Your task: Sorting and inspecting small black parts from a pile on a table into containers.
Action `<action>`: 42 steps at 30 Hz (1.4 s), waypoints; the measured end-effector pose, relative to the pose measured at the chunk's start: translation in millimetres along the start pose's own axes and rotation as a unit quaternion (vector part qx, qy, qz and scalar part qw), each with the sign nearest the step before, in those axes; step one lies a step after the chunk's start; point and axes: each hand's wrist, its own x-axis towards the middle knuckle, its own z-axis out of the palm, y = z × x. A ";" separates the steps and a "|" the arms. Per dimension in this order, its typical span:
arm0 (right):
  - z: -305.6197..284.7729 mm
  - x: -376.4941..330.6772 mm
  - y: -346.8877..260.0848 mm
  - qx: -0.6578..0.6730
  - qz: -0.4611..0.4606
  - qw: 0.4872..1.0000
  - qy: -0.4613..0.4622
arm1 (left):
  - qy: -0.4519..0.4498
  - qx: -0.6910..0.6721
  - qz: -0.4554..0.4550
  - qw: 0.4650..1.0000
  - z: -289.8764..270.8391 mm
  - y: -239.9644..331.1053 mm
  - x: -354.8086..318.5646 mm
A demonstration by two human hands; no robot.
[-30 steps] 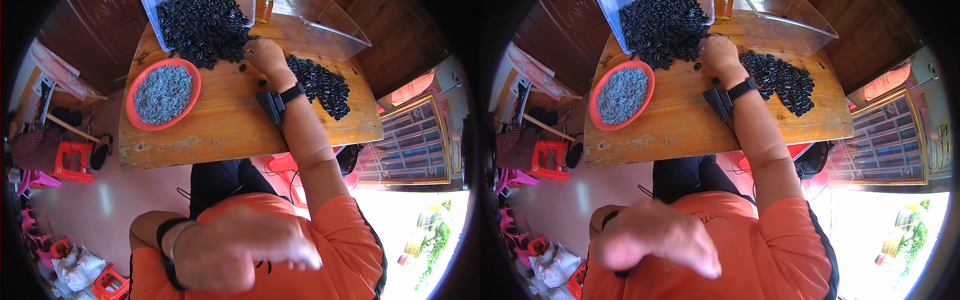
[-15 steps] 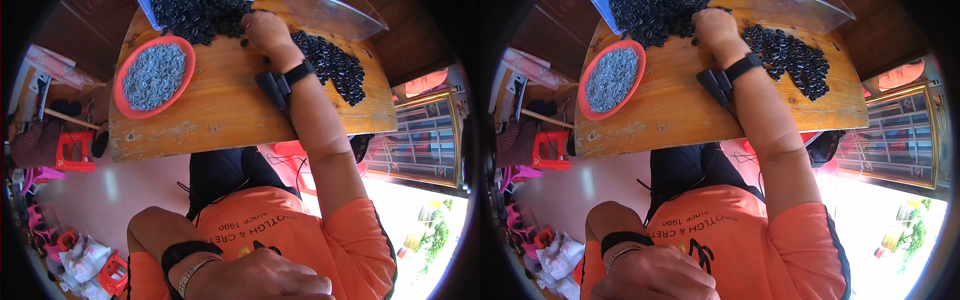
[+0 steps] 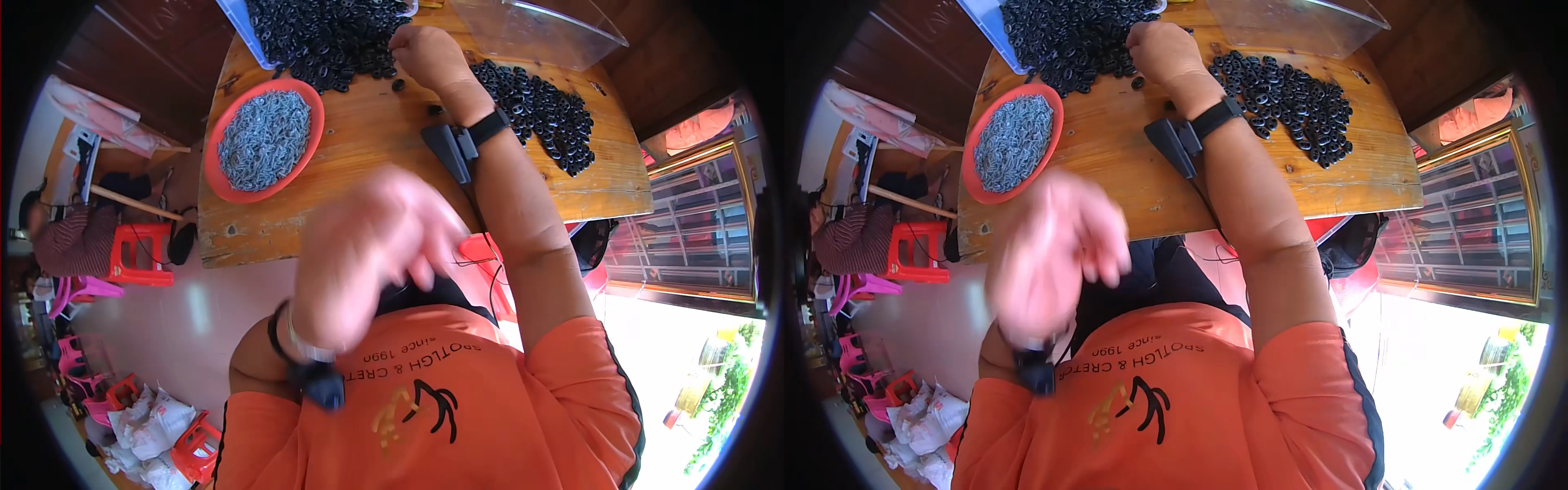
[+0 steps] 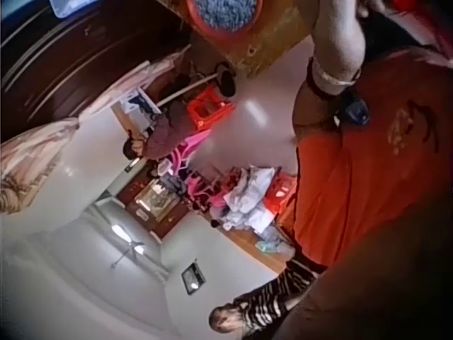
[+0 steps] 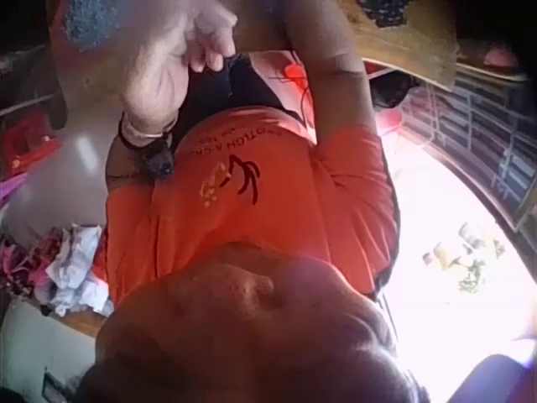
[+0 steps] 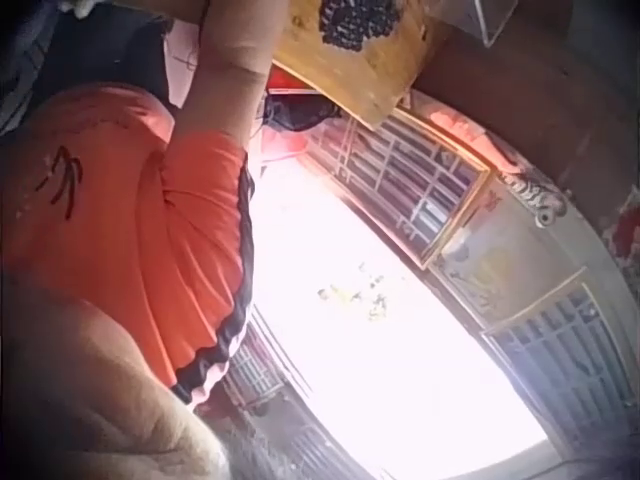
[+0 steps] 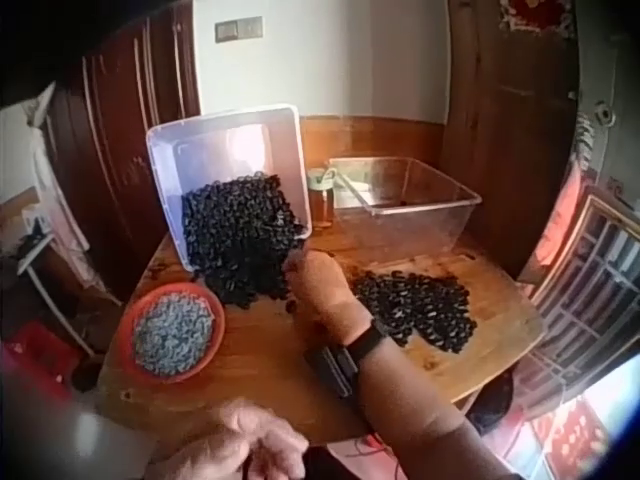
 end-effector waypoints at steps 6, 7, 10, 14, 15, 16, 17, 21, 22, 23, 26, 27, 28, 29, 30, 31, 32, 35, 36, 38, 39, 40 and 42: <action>-36.7 -13.7 -45.3 0.536 0.024 0.810 -0.237 | 0.201 0.067 0.026 0.977 -61.1 -49.1 11.8; -42.9 -15.9 -51.7 0.572 0.009 0.776 -0.267 | 0.207 0.071 0.031 0.975 -61.9 -47.2 11.3; -54.9 -25.8 -72.4 0.606 -0.047 0.738 -0.294 | 0.226 0.124 0.041 0.965 -62.8 -40.4 10.6; -71.2 -50.1 -105.6 0.536 -0.099 0.796 -0.264 | 0.152 -0.068 0.011 0.986 -68.9 -32.8 1.1; -72.0 -56.7 -113.9 0.523 -0.145 0.803 -0.245 | 0.134 -0.123 -0.012 0.983 -68.2 -31.7 -1.9; -77.5 -63.0 -120.6 0.463 -0.198 0.835 -0.220 | 0.134 -0.122 -0.009 0.983 -65.7 -31.5 -4.1; -79.5 -69.2 -126.4 0.426 -0.213 0.856 -0.200 | 0.137 -0.169 -0.008 0.976 -61.9 -32.0 -7.2; -86.7 -87.5 -134.4 0.397 -0.272 0.865 -0.141 | 0.103 -0.227 0.013 0.968 -63.2 -39.4 -18.9; -85.6 -91.1 -132.9 0.407 -0.287 0.854 -0.146 | 0.101 -0.227 0.013 0.969 -63.7 -41.1 -21.7; -82.2 -95.8 -133.0 0.406 -0.287 0.855 -0.145 | 0.118 -0.178 0.030 0.977 -63.9 -42.4 -25.2; -75.7 -113.6 -135.2 0.499 -0.201 0.831 -0.146 | 0.190 -0.045 0.068 0.978 -53.7 -38.3 -36.2; -77.1 -120.9 -135.9 0.522 -0.125 0.830 -0.155 | 0.245 0.039 0.088 0.965 -50.3 -36.6 -39.6; -78.2 -127.2 -137.5 0.541 -0.049 0.823 -0.163 | 0.264 0.098 0.096 0.955 -50.9 -38.8 -42.4; -77.4 -132.1 -139.3 0.541 -0.050 0.823 -0.163 | 0.264 0.098 0.097 0.955 -51.4 -41.5 -44.6; -75.6 -136.7 -140.9 0.547 -0.040 0.819 -0.170 | 0.264 0.103 0.112 0.952 -51.6 -44.1 -46.6; -74.5 -141.1 -141.2 0.552 -0.028 0.815 -0.176 | 0.262 0.108 0.126 0.951 -50.6 -46.1 -47.8; -73.9 -144.6 -142.7 0.551 -0.027 0.815 -0.175 | 0.261 0.108 0.126 0.951 -49.3 -46.6 -49.1; -72.4 -152.8 -148.1 0.509 -0.040 0.848 -0.144 | 0.264 0.133 0.110 0.949 -45.2 -48.4 -53.2; -72.5 -155.4 -148.4 0.495 -0.036 0.856 -0.142 | 0.259 0.151 0.108 0.948 -44.6 -50.7 -54.3; -73.6 -157.7 -148.8 0.481 -0.034 0.865 -0.137 | 0.252 0.169 0.109 0.946 -45.0 -54.1 -54.6; -74.8 -159.7 -149.1 0.443 -0.034 0.885 -0.141 | 0.247 0.170 0.101 0.949 -44.8 -55.9 -56.5; -77.4 -162.0 -148.4 0.402 -0.033 0.904 -0.142 | 0.237 0.170 0.094 0.952 -43.9 -57.8 -57.8; -76.7 -164.7 -144.8 0.395 -0.036 0.906 -0.145 | 0.214 0.168 0.072 0.960 -47.6 -61.1 -59.7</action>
